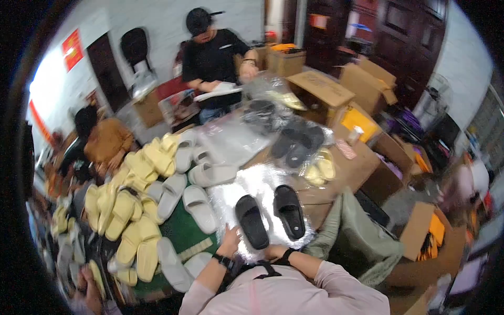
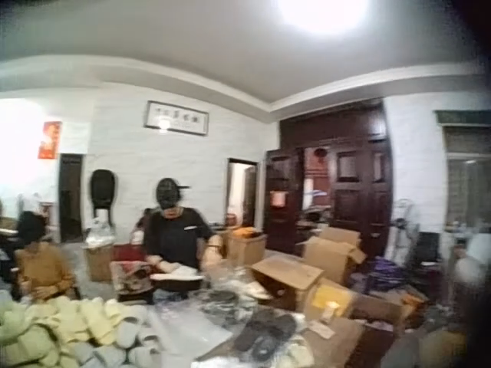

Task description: The recorder is seen grouping and packaging various pairs of sandals into plastic bags in a manufacturing or warehouse setting.

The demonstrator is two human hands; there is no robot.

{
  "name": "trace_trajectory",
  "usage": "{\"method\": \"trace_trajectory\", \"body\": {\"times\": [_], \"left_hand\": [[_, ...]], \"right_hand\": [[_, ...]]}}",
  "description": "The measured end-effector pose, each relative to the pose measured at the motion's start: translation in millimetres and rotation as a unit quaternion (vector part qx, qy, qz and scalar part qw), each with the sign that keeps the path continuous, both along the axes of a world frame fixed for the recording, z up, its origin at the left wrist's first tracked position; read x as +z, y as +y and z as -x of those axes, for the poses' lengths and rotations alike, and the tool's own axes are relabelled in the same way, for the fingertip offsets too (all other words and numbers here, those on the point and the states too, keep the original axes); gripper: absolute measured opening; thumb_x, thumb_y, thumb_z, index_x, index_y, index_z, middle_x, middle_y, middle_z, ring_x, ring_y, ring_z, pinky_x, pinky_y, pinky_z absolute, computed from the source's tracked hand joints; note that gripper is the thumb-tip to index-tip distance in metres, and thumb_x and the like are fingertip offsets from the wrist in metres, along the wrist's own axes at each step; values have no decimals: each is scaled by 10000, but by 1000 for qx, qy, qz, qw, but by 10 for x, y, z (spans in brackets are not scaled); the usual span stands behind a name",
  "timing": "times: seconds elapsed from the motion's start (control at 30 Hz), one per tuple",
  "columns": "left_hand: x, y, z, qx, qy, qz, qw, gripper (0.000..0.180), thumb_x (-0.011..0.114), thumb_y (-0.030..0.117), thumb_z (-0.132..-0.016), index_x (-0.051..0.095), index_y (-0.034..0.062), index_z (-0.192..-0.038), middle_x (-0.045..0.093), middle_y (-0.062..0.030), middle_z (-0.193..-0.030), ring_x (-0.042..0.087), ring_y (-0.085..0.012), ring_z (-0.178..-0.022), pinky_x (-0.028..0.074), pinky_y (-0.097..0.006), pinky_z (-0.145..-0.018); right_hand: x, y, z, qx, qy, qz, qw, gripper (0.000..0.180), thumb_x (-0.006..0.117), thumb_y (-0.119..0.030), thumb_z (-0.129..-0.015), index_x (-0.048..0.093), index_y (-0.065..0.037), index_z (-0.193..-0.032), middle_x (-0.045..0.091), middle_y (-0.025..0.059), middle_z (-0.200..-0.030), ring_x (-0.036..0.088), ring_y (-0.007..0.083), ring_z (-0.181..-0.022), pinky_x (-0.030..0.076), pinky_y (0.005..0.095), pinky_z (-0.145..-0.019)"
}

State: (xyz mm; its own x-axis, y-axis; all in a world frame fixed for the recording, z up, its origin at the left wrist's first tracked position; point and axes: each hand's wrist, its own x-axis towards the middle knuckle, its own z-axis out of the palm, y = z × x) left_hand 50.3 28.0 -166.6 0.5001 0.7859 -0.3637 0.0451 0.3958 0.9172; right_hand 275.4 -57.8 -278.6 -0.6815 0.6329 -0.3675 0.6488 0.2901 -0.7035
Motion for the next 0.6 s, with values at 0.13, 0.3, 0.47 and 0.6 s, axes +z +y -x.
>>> {"method": "trace_trajectory", "body": {"times": [0.13,0.3,0.47,0.6], "left_hand": [[713,-220,-454,145,164,-64,974,666,575,159,-810,271,33,-1389,358,-292,-1322,364,-357,-1233,301,-368,-1022],[435,-366,-1004,-13,294,-304,906,626,655,222,-751,426,42,-1305,167,-372,-1382,266,-504,-1251,259,-483,-1040],[479,-403,-1095,-69,370,-267,887,622,649,279,-730,469,69,-1287,17,-370,-1415,331,-533,-1194,303,-488,-1012],[548,-380,-1014,-85,369,-264,887,583,616,268,-751,480,63,-1280,-17,-379,-1412,359,-538,-1172,327,-492,-996]], "right_hand": [[685,-217,-195,189,149,-226,944,257,635,-123,-734,617,21,-947,627,121,-824,560,242,-665,464,339,-594],[2368,162,-882,-216,90,306,923,331,505,-324,-894,624,-29,-987,643,37,-871,601,143,-730,490,288,-640],[2408,185,-1684,-444,167,115,873,235,536,-242,-883,615,-24,-920,615,34,-784,560,123,-711,463,284,-636],[2166,314,-1585,-321,147,78,932,301,556,-257,-887,606,-29,-1076,642,68,-962,577,137,-848,458,278,-753]]}}
